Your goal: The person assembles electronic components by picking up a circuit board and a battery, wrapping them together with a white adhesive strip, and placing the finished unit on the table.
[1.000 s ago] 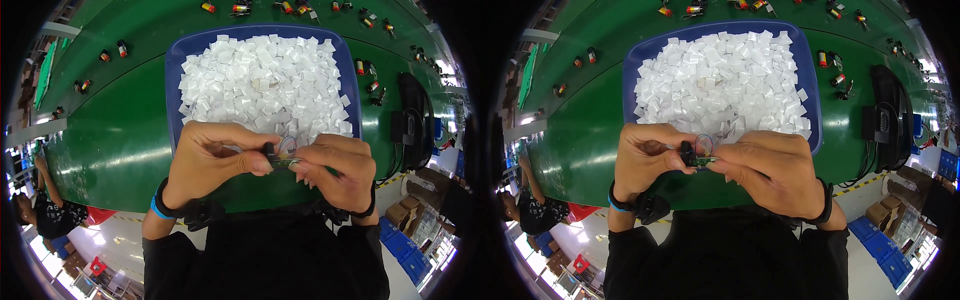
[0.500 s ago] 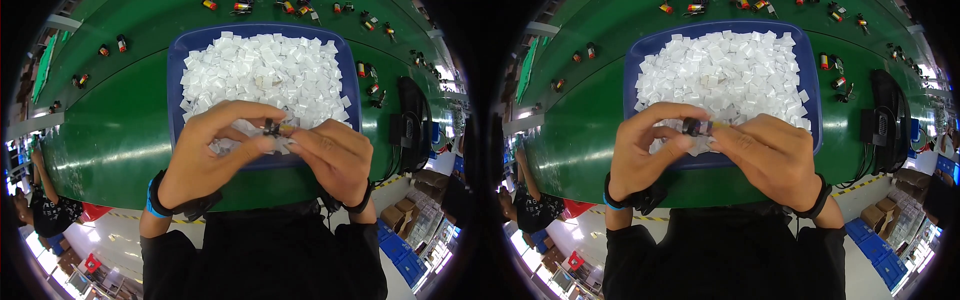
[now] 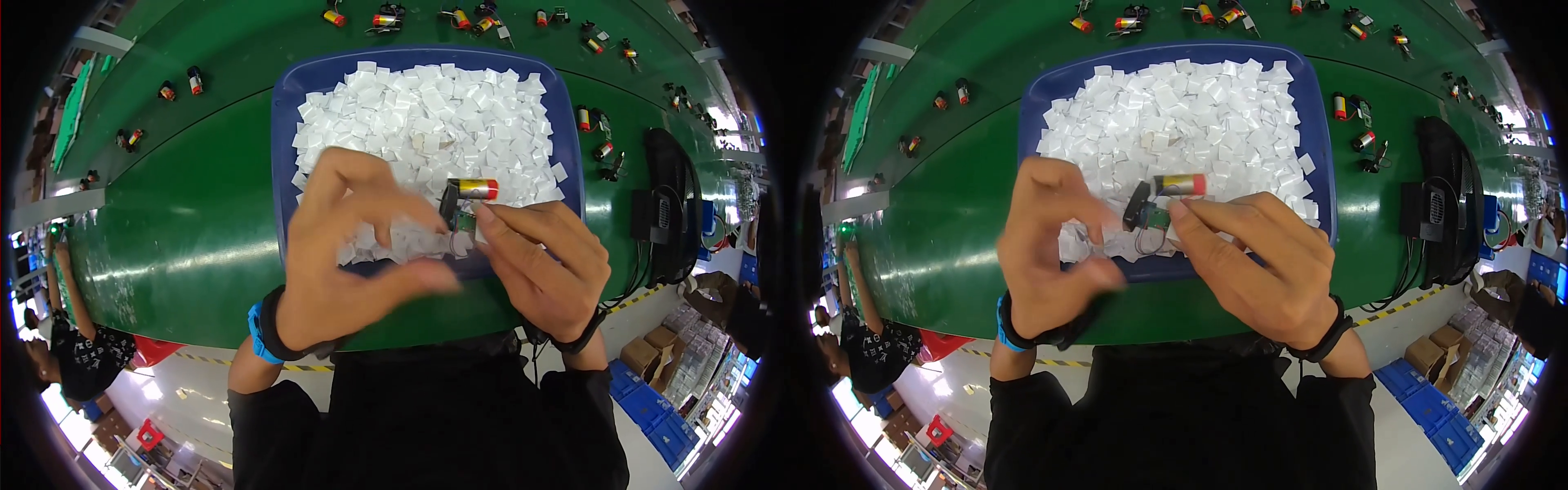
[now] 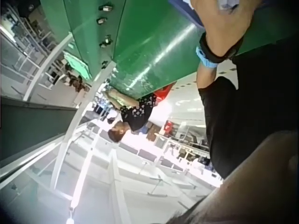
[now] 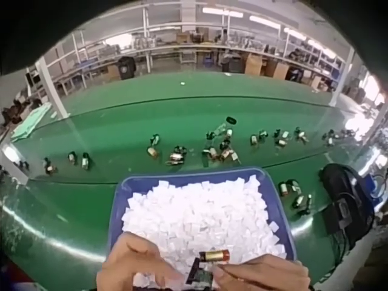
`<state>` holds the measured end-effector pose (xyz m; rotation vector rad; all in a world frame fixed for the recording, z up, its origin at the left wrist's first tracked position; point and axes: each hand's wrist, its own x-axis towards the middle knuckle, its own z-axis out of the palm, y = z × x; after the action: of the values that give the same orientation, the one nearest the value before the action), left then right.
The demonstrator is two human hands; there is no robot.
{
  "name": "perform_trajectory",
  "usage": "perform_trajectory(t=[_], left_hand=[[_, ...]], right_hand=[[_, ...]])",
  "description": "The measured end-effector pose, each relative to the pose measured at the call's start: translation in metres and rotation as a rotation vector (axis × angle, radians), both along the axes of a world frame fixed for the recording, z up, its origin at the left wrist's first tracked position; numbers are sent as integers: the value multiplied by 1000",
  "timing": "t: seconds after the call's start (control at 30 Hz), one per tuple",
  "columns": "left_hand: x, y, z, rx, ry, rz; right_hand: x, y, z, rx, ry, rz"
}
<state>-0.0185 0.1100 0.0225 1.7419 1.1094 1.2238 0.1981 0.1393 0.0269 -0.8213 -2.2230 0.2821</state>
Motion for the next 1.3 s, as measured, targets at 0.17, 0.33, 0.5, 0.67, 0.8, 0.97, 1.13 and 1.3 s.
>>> perform_trajectory(t=[0.17,0.33,0.5,0.67,0.8,0.97,1.13,1.3], left_hand=[[-2,4,1,-798,-462,-116],[-2,-2,-8,-739,-294,-210],[1,-5,-7,-645,-301,-184],[0,-3,2,-662,-112,-140],[1,-4,1,-590,-56,-103],[4,-7,-8,-497,-26,-71],[6,-9,-6,-421,181,-3],[0,-6,-7,-554,-159,-150]], right_hand=[[1,0,-6,29,-5,73],[1,-9,-4,-145,-14,40],[2,-7,-9,-262,-1,23],[8,11,-2,-664,192,-271],[2,22,8,-485,68,-172],[-5,20,5,-629,80,122],[-5,15,5,-682,139,142],[-8,13,9,-472,76,231]])
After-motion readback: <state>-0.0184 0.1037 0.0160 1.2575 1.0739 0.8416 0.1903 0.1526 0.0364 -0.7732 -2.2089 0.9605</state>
